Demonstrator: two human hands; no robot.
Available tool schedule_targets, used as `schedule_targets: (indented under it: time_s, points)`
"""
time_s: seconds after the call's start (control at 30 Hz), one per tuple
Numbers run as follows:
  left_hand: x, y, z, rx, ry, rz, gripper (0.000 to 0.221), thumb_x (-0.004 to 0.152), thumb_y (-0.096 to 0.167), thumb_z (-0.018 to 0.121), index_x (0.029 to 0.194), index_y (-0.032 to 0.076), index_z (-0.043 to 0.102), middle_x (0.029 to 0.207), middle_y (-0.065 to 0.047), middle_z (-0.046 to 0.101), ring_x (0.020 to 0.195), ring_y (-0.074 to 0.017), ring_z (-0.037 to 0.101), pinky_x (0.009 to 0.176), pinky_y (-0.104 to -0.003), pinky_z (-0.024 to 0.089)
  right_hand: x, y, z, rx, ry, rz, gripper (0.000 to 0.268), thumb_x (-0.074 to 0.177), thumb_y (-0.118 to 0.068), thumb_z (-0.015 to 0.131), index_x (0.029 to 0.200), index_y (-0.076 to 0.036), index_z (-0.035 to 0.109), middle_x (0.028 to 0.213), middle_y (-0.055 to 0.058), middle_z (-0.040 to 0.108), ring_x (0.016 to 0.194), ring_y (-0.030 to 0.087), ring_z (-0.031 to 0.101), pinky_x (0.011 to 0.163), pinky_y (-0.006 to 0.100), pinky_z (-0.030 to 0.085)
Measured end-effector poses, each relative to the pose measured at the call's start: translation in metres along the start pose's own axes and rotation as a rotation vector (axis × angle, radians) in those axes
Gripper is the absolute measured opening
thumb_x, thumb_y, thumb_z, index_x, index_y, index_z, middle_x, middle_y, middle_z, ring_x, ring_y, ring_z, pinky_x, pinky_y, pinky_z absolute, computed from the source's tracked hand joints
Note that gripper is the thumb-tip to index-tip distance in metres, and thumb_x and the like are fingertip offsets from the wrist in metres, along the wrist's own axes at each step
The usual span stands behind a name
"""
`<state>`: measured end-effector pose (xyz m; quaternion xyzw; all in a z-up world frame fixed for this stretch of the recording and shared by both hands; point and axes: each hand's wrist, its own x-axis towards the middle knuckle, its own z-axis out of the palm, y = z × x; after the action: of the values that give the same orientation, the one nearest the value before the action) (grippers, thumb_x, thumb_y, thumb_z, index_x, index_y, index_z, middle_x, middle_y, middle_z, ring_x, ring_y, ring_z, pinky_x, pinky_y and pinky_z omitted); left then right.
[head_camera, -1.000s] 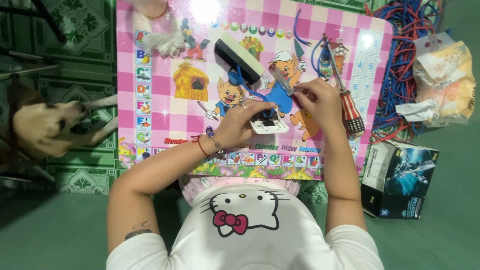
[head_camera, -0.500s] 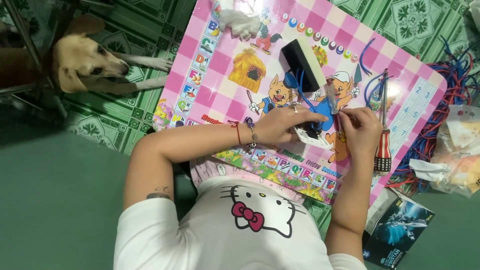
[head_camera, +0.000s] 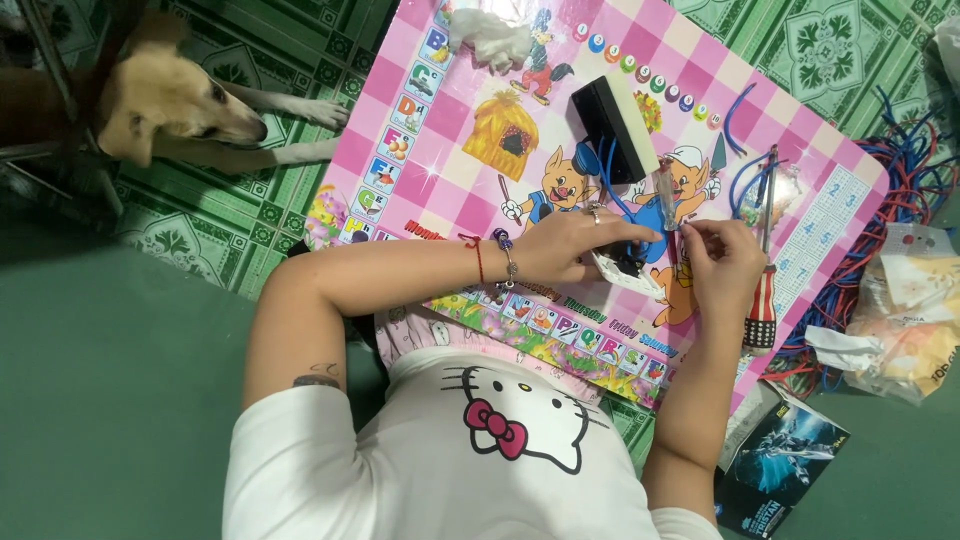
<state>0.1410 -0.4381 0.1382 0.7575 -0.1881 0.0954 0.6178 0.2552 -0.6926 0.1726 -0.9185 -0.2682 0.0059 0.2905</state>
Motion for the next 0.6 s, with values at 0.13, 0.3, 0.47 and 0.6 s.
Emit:
schedule_targets:
  time_s: [0.13, 0.3, 0.47, 0.6]
  points:
    - [-0.001, -0.002, 0.002, -0.01, -0.004, 0.002, 0.063, 0.092, 0.023, 0.077, 0.147, 0.029, 0.048, 0.12, -0.005, 0.071, 0.119, -0.029, 0.065, 0.101, -0.046, 0.055, 0.001, -0.007, -0.003, -0.026, -0.027, -0.052, 0.005, 0.104, 0.003, 0.078, 0.104, 0.002, 0.073, 0.092, 0.015, 0.066, 0.077, 0.029, 0.065, 0.056, 0.035, 0.053]
    - [0.0, 0.001, -0.002, -0.028, -0.009, -0.003, 0.063, 0.092, 0.021, 0.077, 0.147, 0.028, 0.048, 0.12, -0.006, 0.071, 0.118, -0.0302, 0.066, 0.1, -0.047, 0.055, 0.002, -0.023, -0.008, 0.14, 0.01, -0.163, 0.019, 0.119, -0.018, 0.059, 0.112, -0.001, 0.063, 0.103, 0.013, 0.059, 0.093, 0.029, 0.062, 0.069, 0.036, 0.055]
    - [-0.001, -0.004, 0.002, -0.017, -0.018, -0.013, 0.064, 0.093, 0.025, 0.076, 0.149, 0.03, 0.046, 0.122, -0.004, 0.069, 0.115, -0.0298, 0.066, 0.095, -0.044, 0.058, -0.019, -0.022, 0.009, 0.405, 0.189, -0.698, 0.018, 0.105, -0.016, 0.062, 0.093, -0.002, 0.061, 0.116, 0.025, 0.072, 0.116, 0.046, 0.065, 0.097, 0.049, 0.05]
    - [0.008, 0.016, -0.009, 0.207, -0.071, 0.0, 0.068, 0.093, 0.028, 0.075, 0.152, 0.03, 0.042, 0.125, -0.005, 0.064, 0.111, -0.0326, 0.066, 0.089, -0.046, 0.06, -0.033, -0.045, 0.024, 0.413, 0.013, -0.703, 0.022, 0.101, -0.023, 0.066, 0.085, -0.012, 0.058, 0.113, 0.014, 0.077, 0.109, 0.043, 0.071, 0.088, 0.049, 0.052]
